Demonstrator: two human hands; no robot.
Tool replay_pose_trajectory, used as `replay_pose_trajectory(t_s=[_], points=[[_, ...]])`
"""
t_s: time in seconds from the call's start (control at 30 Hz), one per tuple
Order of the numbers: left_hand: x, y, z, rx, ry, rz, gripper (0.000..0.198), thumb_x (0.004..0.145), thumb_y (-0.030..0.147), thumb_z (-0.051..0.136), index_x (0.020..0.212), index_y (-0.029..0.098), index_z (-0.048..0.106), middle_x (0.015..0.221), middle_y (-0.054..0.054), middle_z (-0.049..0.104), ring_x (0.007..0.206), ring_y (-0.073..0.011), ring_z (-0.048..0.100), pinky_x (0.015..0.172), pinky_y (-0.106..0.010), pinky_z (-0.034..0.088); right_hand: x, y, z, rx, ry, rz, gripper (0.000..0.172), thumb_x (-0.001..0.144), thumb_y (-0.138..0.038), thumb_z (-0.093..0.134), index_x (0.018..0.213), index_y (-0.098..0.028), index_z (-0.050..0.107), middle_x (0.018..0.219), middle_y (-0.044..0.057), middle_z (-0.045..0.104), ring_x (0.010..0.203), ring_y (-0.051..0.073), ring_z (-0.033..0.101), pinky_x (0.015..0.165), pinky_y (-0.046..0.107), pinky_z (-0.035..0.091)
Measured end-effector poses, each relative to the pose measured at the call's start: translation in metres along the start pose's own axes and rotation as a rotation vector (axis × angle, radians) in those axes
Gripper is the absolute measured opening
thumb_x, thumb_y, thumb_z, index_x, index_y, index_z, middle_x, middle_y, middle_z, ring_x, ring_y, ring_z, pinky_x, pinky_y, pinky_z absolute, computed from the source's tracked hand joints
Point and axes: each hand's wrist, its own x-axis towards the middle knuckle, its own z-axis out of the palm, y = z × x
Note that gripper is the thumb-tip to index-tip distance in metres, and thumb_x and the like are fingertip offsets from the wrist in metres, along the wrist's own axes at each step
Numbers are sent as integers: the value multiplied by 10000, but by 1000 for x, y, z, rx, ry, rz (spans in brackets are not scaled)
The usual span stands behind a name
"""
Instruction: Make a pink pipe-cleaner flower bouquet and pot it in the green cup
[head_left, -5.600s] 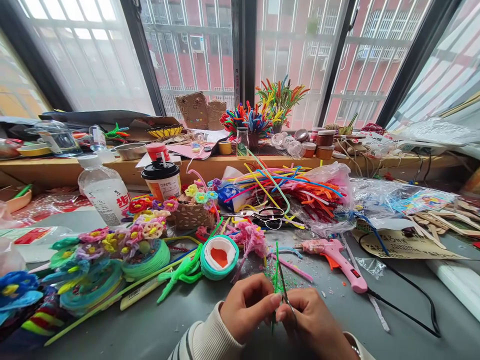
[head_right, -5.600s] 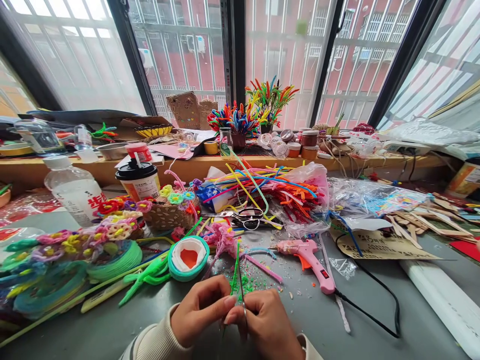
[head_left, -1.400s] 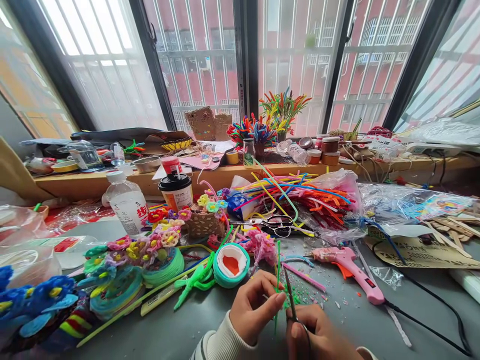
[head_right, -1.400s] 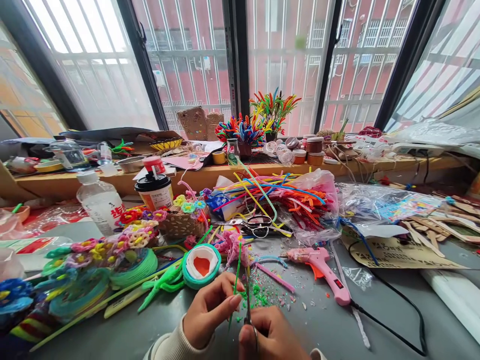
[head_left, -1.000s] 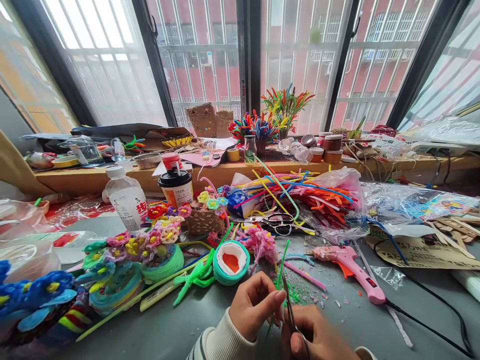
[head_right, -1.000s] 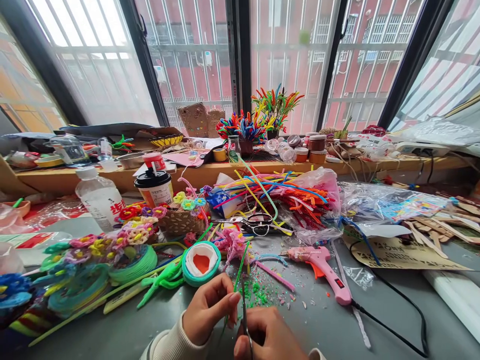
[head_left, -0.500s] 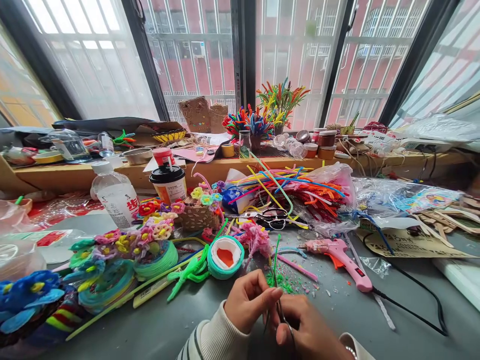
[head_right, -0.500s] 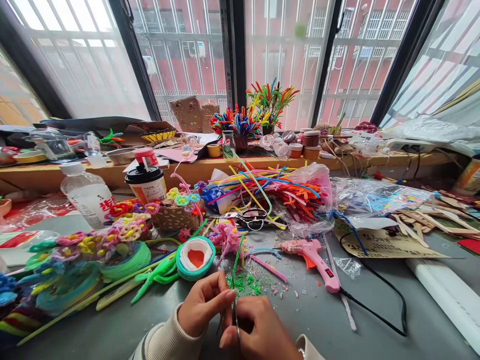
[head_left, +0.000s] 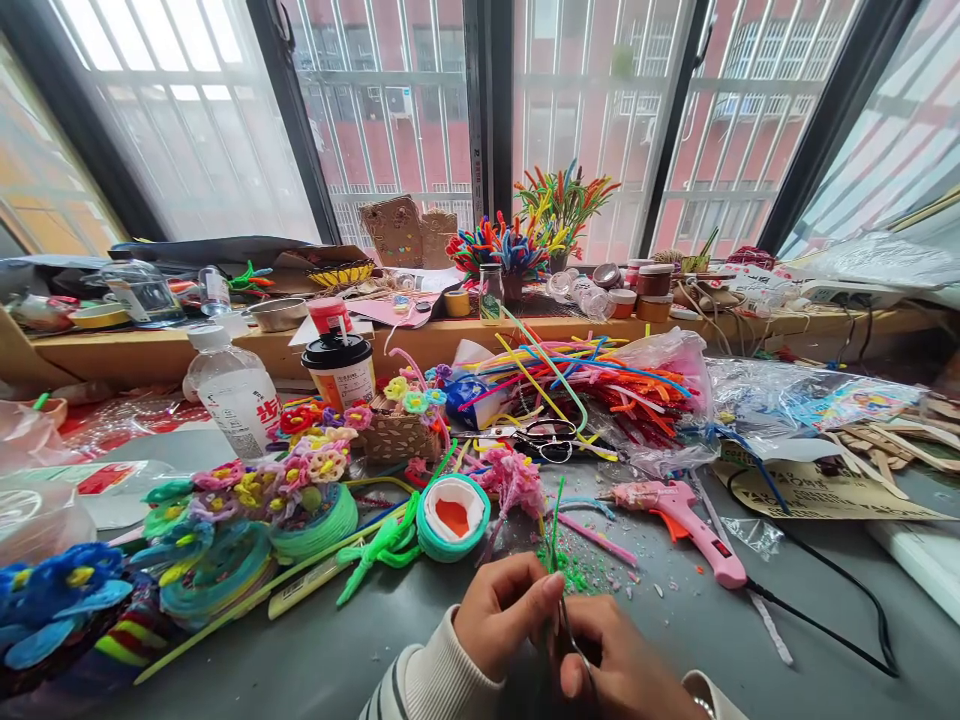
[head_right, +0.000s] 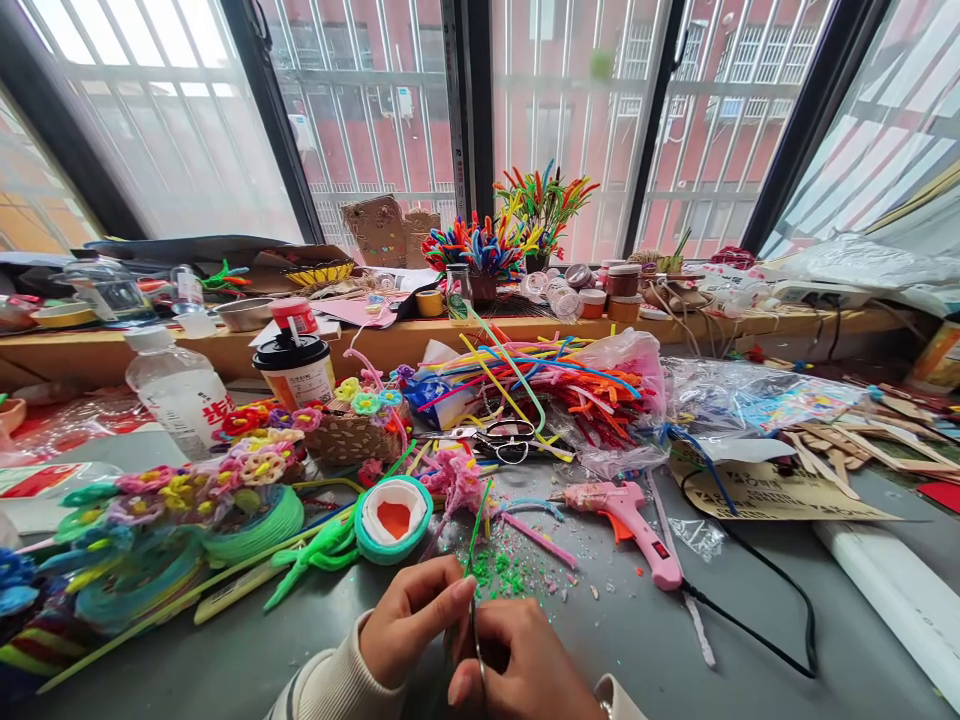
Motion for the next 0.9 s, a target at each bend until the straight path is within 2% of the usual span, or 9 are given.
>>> replay_pose_trajectory(t_s=[0.17, 0.33, 0.43, 0.6, 0.8, 0.9], points=[[-1, 5, 3, 54, -1, -18, 428, 625, 534, 508, 461, 158, 384, 421, 22, 409, 387, -56, 354, 396, -199, 250, -2, 8, 0, -13, 31, -17, 628, 570, -758, 258, 425, -156, 358, 463, -32, 321, 470, 90, 304, 435, 210, 237], [-1, 6, 3, 44, 2, -10, 419, 641, 526, 496, 471, 166, 366, 423, 23, 409, 385, -60, 367, 390, -196, 258, -1, 16, 2, -85, 69, 44, 620, 591, -726, 314, 377, -150, 396, 423, -33, 321, 445, 85, 312, 443, 215, 250], [-1, 7, 2, 33, 21, -31, 420, 633, 532, 500, 479, 165, 367, 423, 30, 399, 383, -59, 364, 388, -194, 257, 0, 12, 3, -62, 46, 39, 636, 588, -751, 245, 395, -154, 349, 433, -33, 308, 447, 83, 295, 439, 214, 248], [-2, 8, 3, 95, -41, 3, 415, 656, 513, 489, 470, 154, 398, 433, 21, 409, 415, -62, 357, 409, -200, 253, -1, 4, 1, 7, 16, 15, 624, 578, -769, 191, 440, -166, 271, 467, -39, 251, 464, 83, 254, 408, 204, 210], [-1, 5, 3, 102, -38, -6, 424, 654, 539, 471, 476, 167, 374, 442, 21, 403, 408, -63, 349, 394, -200, 241, -1, 15, 2, -66, 85, -5, 636, 622, -716, 267, 360, -149, 385, 413, -36, 307, 435, 79, 270, 439, 199, 278], [-1, 6, 3, 106, -32, -11, 437, 637, 565, 466, 477, 170, 373, 442, 21, 394, 400, -63, 344, 389, -202, 241, 0, 18, 2, -96, 86, 33, 653, 617, -724, 255, 344, -143, 375, 392, -37, 295, 421, 76, 271, 425, 204, 261]])
